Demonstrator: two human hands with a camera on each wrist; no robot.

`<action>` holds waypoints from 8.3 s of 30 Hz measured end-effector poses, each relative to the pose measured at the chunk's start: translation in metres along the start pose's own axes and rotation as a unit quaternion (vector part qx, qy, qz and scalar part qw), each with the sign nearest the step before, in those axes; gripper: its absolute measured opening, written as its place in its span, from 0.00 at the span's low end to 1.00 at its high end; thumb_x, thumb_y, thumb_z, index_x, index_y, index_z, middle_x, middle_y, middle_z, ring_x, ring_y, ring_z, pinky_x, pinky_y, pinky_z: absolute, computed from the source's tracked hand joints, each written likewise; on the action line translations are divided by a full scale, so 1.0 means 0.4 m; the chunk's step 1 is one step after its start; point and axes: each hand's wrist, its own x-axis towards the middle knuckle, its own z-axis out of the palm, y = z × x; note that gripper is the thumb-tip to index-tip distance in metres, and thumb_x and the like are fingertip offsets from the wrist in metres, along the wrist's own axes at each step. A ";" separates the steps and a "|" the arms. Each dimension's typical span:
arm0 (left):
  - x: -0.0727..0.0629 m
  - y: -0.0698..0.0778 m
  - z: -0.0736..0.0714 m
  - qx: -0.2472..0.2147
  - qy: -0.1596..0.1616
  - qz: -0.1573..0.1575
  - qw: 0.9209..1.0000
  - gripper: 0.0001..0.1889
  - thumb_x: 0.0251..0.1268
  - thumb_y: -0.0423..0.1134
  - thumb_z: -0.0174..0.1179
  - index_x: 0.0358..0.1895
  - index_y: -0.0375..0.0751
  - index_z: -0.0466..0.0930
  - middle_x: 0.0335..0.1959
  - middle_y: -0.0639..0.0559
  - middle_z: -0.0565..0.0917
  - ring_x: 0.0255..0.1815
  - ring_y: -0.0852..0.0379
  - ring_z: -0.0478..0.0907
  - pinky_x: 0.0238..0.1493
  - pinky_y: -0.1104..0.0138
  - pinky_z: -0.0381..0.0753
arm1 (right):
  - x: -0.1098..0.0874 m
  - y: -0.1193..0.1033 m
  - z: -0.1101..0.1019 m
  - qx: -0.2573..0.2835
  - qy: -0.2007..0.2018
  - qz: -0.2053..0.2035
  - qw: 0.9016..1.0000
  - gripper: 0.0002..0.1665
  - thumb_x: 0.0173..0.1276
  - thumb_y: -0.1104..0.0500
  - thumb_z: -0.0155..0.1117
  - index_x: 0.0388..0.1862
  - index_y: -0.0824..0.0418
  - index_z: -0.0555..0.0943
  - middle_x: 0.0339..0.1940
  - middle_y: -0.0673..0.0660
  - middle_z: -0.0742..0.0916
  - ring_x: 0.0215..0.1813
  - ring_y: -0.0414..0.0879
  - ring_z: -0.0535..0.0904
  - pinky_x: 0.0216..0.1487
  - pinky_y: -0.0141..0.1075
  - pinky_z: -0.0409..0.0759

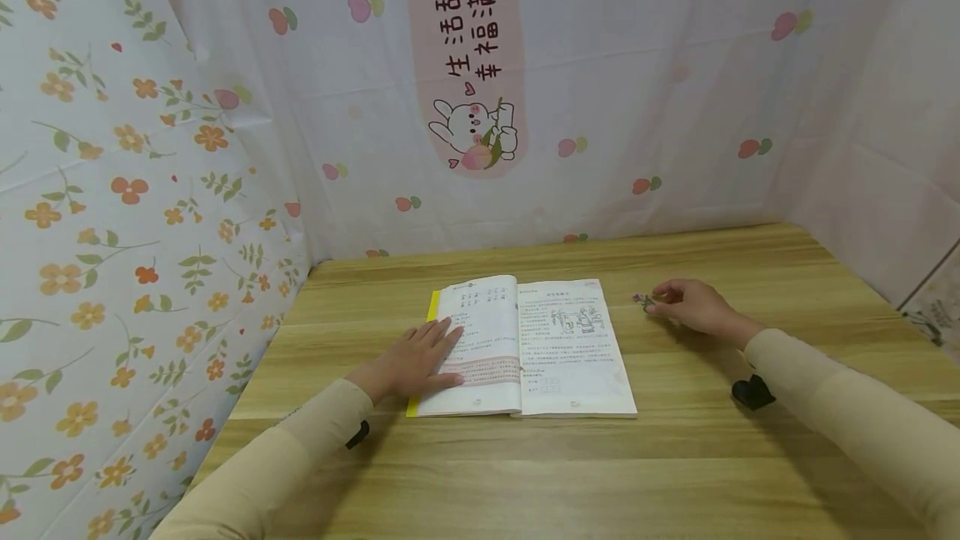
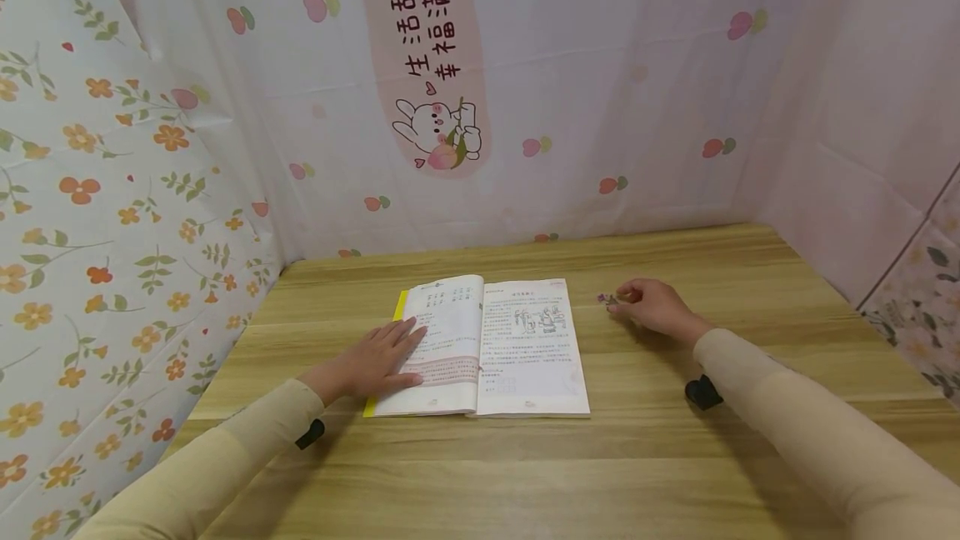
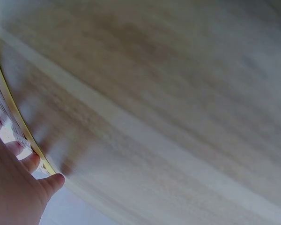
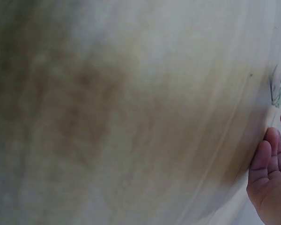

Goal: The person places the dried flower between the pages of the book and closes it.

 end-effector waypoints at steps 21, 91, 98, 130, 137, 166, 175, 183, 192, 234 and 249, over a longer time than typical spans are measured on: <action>-0.002 0.003 -0.003 -0.014 -0.002 -0.002 1.000 0.46 0.67 0.71 0.41 0.79 0.45 0.44 0.78 0.43 0.47 0.77 0.44 0.46 0.71 0.49 0.51 | 0.001 0.011 0.020 -0.012 0.042 -0.002 0.999 0.19 0.68 0.55 0.66 0.50 0.67 0.84 0.48 0.66 0.84 0.52 0.64 0.77 0.51 0.57 0.73; 0.001 -0.002 0.003 -0.009 0.010 0.007 1.000 0.46 0.67 0.71 0.40 0.79 0.44 0.44 0.78 0.42 0.49 0.76 0.43 0.47 0.70 0.49 0.52 | 0.057 -0.300 0.222 0.328 -0.070 0.135 0.932 0.26 0.65 0.65 0.67 0.61 0.70 0.74 0.42 0.60 0.85 0.37 0.42 0.83 0.40 0.34 0.82; 0.000 -0.006 0.006 -0.017 0.016 0.014 1.000 0.46 0.68 0.70 0.40 0.79 0.43 0.45 0.78 0.41 0.49 0.76 0.43 0.47 0.70 0.48 0.53 | 0.061 -0.317 0.254 0.334 -0.071 0.128 0.931 0.26 0.64 0.68 0.66 0.61 0.72 0.73 0.40 0.60 0.85 0.36 0.41 0.84 0.39 0.34 0.82; 0.008 -0.012 0.014 -0.013 0.013 0.007 1.000 0.47 0.67 0.72 0.38 0.79 0.45 0.45 0.78 0.42 0.49 0.76 0.44 0.47 0.70 0.48 0.52 | 0.048 -0.375 0.289 0.214 -0.041 0.094 0.972 0.17 0.61 0.64 0.70 0.48 0.68 0.80 0.34 0.56 0.86 0.33 0.45 0.82 0.33 0.36 0.81; 0.009 -0.012 0.016 -0.014 0.014 0.008 1.000 0.46 0.67 0.72 0.39 0.79 0.44 0.45 0.78 0.41 0.48 0.76 0.41 0.47 0.71 0.49 0.51 | 0.035 -0.365 0.256 0.177 -0.052 0.074 0.980 0.19 0.62 0.62 0.69 0.51 0.68 0.79 0.36 0.57 0.85 0.38 0.47 0.82 0.36 0.38 0.81; 0.003 -0.009 0.010 -0.040 0.036 0.003 0.999 0.45 0.67 0.69 0.46 0.78 0.44 0.48 0.77 0.41 0.51 0.74 0.39 0.52 0.69 0.45 0.53 | -0.031 -0.154 0.120 -0.232 -0.064 -0.282 0.929 0.39 0.68 0.41 0.62 0.69 0.64 0.70 0.68 0.66 0.73 0.67 0.64 0.68 0.63 0.57 0.66; 0.006 -0.009 0.013 -0.069 0.036 -0.013 0.997 0.46 0.64 0.70 0.49 0.78 0.47 0.49 0.78 0.43 0.51 0.74 0.40 0.52 0.70 0.48 0.51 | -0.044 -0.111 0.117 -0.294 -0.104 -0.310 0.898 0.46 0.70 0.31 0.49 0.75 0.61 0.62 0.74 0.62 0.66 0.73 0.58 0.61 0.68 0.57 0.58; 0.008 -0.009 0.002 -0.112 0.046 -0.030 0.992 0.47 0.60 0.69 0.55 0.77 0.47 0.53 0.78 0.43 0.51 0.75 0.41 0.51 0.69 0.47 0.52 | -0.044 -0.099 0.112 -0.312 -0.120 -0.333 0.881 0.47 0.72 0.32 0.45 0.77 0.61 0.57 0.76 0.62 0.62 0.75 0.57 0.57 0.69 0.56 0.55; 0.008 -0.021 0.007 -0.212 0.086 -0.053 0.972 0.47 0.53 0.65 0.66 0.75 0.52 0.59 0.78 0.47 0.51 0.74 0.38 0.50 0.67 0.43 0.56 | -0.044 -0.095 0.117 -0.316 -0.108 -0.347 0.876 0.46 0.73 0.33 0.46 0.77 0.62 0.57 0.76 0.62 0.61 0.75 0.57 0.57 0.69 0.55 0.56; 0.064 0.146 -0.312 -0.288 0.145 0.085 0.943 0.39 0.52 0.41 0.66 0.73 0.53 0.65 0.79 0.49 0.46 0.77 0.47 0.42 0.66 0.40 0.54 | -0.049 -0.085 0.122 -0.319 -0.105 -0.337 0.880 0.46 0.73 0.32 0.45 0.77 0.61 0.58 0.76 0.61 0.62 0.75 0.57 0.57 0.69 0.54 0.56; 0.154 0.272 -0.319 -0.307 0.151 0.091 0.935 0.44 0.52 0.44 0.67 0.76 0.56 0.58 0.79 0.48 0.38 0.78 0.48 0.35 0.67 0.39 0.51 | -0.055 -0.093 0.113 -0.313 -0.109 -0.343 0.879 0.44 0.74 0.35 0.47 0.77 0.62 0.57 0.76 0.63 0.62 0.74 0.59 0.57 0.69 0.55 0.57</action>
